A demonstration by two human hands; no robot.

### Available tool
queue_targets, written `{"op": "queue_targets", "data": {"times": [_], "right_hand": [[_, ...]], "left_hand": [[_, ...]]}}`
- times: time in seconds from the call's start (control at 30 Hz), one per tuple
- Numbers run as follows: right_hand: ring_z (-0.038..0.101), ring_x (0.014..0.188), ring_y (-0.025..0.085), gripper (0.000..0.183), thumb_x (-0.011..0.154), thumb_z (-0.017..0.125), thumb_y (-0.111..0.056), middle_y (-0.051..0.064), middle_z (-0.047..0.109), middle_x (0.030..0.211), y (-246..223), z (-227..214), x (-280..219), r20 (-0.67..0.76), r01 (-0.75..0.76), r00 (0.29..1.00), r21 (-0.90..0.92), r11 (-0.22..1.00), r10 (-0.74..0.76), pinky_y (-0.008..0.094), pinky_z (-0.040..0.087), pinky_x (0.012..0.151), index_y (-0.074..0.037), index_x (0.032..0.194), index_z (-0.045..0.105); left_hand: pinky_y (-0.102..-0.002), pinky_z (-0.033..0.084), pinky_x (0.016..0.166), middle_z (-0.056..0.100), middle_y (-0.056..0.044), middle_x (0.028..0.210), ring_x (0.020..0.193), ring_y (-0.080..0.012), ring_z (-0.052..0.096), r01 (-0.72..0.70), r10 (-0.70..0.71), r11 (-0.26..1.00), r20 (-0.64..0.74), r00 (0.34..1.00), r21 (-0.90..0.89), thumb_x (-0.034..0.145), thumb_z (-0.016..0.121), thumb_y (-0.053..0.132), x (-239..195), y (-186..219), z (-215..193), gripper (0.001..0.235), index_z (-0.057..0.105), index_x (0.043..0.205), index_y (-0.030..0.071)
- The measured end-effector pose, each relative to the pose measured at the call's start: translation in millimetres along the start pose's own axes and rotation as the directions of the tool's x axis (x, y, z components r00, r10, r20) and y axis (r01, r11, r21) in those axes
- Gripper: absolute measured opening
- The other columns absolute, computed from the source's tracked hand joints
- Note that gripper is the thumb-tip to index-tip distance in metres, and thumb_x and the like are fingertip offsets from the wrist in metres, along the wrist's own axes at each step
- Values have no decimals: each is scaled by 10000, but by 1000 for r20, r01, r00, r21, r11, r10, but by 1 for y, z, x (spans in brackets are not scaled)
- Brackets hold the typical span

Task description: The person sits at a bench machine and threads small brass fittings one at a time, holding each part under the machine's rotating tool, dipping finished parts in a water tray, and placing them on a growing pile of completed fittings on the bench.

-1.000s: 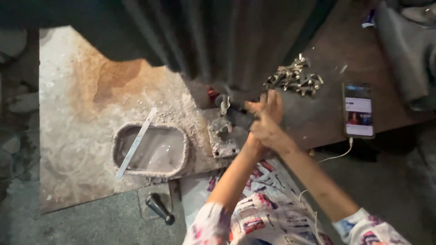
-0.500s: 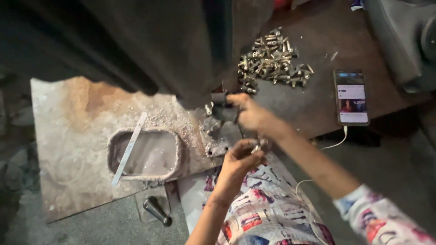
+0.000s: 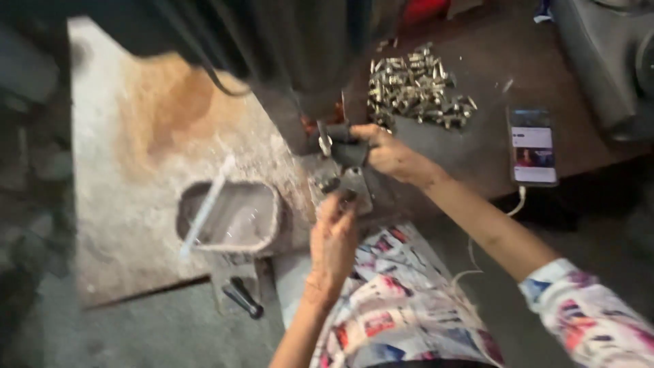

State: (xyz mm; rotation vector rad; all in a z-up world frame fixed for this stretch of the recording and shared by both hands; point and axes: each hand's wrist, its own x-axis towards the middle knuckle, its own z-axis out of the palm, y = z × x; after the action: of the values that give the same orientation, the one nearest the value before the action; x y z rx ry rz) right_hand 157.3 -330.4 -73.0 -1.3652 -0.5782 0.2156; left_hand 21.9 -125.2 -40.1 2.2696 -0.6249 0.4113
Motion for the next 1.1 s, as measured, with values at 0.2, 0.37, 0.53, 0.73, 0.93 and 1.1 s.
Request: {"op": "queue_targets", "data": {"times": [0.2, 0.37, 0.53, 0.73, 0.93, 1.1], "right_hand": [[648, 1176, 211, 557, 891, 628, -67, 143, 683, 1311, -63, 15, 24, 103, -265, 960, 19, 964, 262, 359, 491, 1097, 16, 1442, 597], [620, 1138, 135, 470, 899, 648, -139, 41, 677, 1226, -53, -24, 41, 121, -233, 948, -371, 899, 295, 298, 485, 1011, -11, 1351, 641], [640, 1034, 204, 365, 953, 710, -186, 143, 724, 1097, -70, -18, 58, 305, -281, 872, -327, 902, 382, 312, 525, 950, 17, 1253, 761], [599, 1172, 170, 393, 873, 719, -156, 71, 598, 1330, -62, -14, 53, 50, -421, 878, -394, 817, 476, 310, 470, 1027, -12, 1238, 700], [566, 1267, 173, 475, 885, 652, -111, 84, 626, 1344, -51, -25, 45, 105, -275, 941, -323, 906, 323, 298, 428, 1094, -7, 1347, 613], [593, 1176, 152, 400, 908, 674, -99, 74, 672, 1245, -55, -18, 44, 134, -292, 931, -281, 914, 339, 297, 468, 1030, 32, 1285, 656]], "left_hand": [[-453, 525, 929, 649, -225, 1232, 1131, -377, 617, 440, -478, 873, 192, 857, 209, 1033, 493, 78, 26, -14, 14, 302, 621, 1294, -4], [-445, 516, 937, 630, -206, 1299, 1196, -357, 584, 16, -74, 903, 118, 990, 429, 934, 537, 104, 55, -28, 96, 378, 632, 1282, -7], [-457, 469, 1009, 648, -160, 1195, 1160, -325, 580, 241, -274, 889, 32, 961, 390, 962, 561, 154, 87, -52, 203, 317, 656, 1247, 53], [-451, 477, 928, 656, -175, 1240, 1133, -313, 583, -90, 114, 861, -18, 993, 500, 810, 605, 166, 74, -21, 175, 331, 731, 1080, 21], [-494, 520, 854, 689, -144, 1045, 981, -329, 638, 207, -306, 929, 320, 896, 308, 1047, 519, 165, 87, -140, 265, 168, 683, 1082, 159], [-490, 480, 840, 619, -98, 1003, 898, -290, 602, -59, 194, 641, -87, 977, 765, 874, 582, 181, 67, -118, 267, 300, 659, 1159, 126]]}}
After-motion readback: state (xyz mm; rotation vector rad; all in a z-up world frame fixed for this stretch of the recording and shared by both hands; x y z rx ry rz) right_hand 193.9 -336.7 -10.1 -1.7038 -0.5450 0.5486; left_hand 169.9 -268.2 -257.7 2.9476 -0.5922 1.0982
